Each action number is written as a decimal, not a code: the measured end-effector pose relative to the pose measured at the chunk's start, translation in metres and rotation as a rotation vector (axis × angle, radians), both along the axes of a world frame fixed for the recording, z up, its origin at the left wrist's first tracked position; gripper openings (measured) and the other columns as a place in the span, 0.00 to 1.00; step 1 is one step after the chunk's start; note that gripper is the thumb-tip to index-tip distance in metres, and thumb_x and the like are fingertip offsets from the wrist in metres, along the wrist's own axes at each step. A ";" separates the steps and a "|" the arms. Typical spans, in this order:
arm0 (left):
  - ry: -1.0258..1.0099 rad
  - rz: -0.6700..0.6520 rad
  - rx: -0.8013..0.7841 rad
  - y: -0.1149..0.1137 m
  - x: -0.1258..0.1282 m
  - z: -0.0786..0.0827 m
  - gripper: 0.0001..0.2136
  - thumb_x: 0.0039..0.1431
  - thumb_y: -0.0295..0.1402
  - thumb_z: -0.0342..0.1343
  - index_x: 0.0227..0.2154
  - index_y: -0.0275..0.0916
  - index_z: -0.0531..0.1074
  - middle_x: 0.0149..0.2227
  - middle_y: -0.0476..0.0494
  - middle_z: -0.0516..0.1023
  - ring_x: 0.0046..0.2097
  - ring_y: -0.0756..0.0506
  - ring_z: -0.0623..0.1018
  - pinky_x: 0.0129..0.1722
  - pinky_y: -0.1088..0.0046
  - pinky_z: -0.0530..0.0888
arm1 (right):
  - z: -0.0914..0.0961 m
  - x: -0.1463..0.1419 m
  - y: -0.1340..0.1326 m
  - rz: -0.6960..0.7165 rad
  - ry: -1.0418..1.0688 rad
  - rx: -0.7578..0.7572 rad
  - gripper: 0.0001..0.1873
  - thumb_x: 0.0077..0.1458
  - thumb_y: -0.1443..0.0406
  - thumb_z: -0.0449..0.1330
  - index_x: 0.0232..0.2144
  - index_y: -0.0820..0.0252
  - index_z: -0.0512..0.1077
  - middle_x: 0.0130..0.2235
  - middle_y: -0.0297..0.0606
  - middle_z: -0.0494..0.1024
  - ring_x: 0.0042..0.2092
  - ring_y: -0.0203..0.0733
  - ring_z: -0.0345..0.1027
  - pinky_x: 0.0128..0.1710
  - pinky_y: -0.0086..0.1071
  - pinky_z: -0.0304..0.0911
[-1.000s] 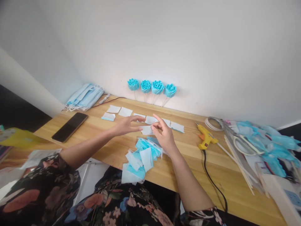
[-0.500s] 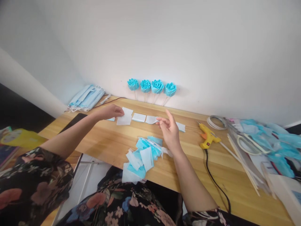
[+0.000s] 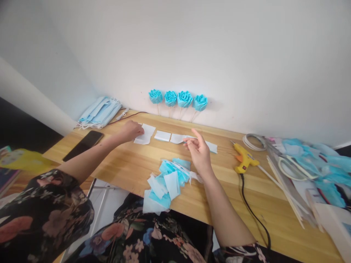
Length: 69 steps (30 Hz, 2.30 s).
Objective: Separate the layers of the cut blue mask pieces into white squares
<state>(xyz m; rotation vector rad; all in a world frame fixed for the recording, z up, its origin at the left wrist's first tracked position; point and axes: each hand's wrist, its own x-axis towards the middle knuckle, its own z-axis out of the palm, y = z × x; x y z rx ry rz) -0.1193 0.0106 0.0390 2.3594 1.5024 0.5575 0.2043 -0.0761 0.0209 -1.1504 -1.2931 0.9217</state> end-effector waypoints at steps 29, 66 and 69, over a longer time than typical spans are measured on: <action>0.304 -0.190 0.254 -0.050 0.006 -0.033 0.17 0.56 0.20 0.47 0.41 0.37 0.79 0.44 0.37 0.79 0.42 0.41 0.76 0.40 0.64 0.68 | 0.022 -0.109 0.086 0.539 -1.305 0.346 0.20 0.60 0.73 0.53 0.53 0.60 0.73 0.52 0.47 0.78 0.53 0.48 0.71 0.53 0.38 0.62; -0.124 -0.551 0.300 -0.092 0.089 0.022 0.13 0.65 0.25 0.47 0.42 0.37 0.77 0.43 0.38 0.81 0.46 0.43 0.78 0.45 0.63 0.73 | 0.035 0.061 -0.064 0.330 -0.939 0.012 0.14 0.63 0.58 0.54 0.45 0.53 0.77 0.47 0.41 0.80 0.50 0.49 0.73 0.51 0.44 0.65; -0.123 -0.633 0.257 -0.095 0.107 0.021 0.12 0.66 0.29 0.48 0.43 0.35 0.77 0.44 0.38 0.80 0.46 0.42 0.78 0.47 0.63 0.72 | 0.027 0.057 -0.065 0.389 -0.879 -0.011 0.14 0.61 0.58 0.56 0.46 0.53 0.77 0.49 0.41 0.80 0.52 0.48 0.72 0.53 0.43 0.64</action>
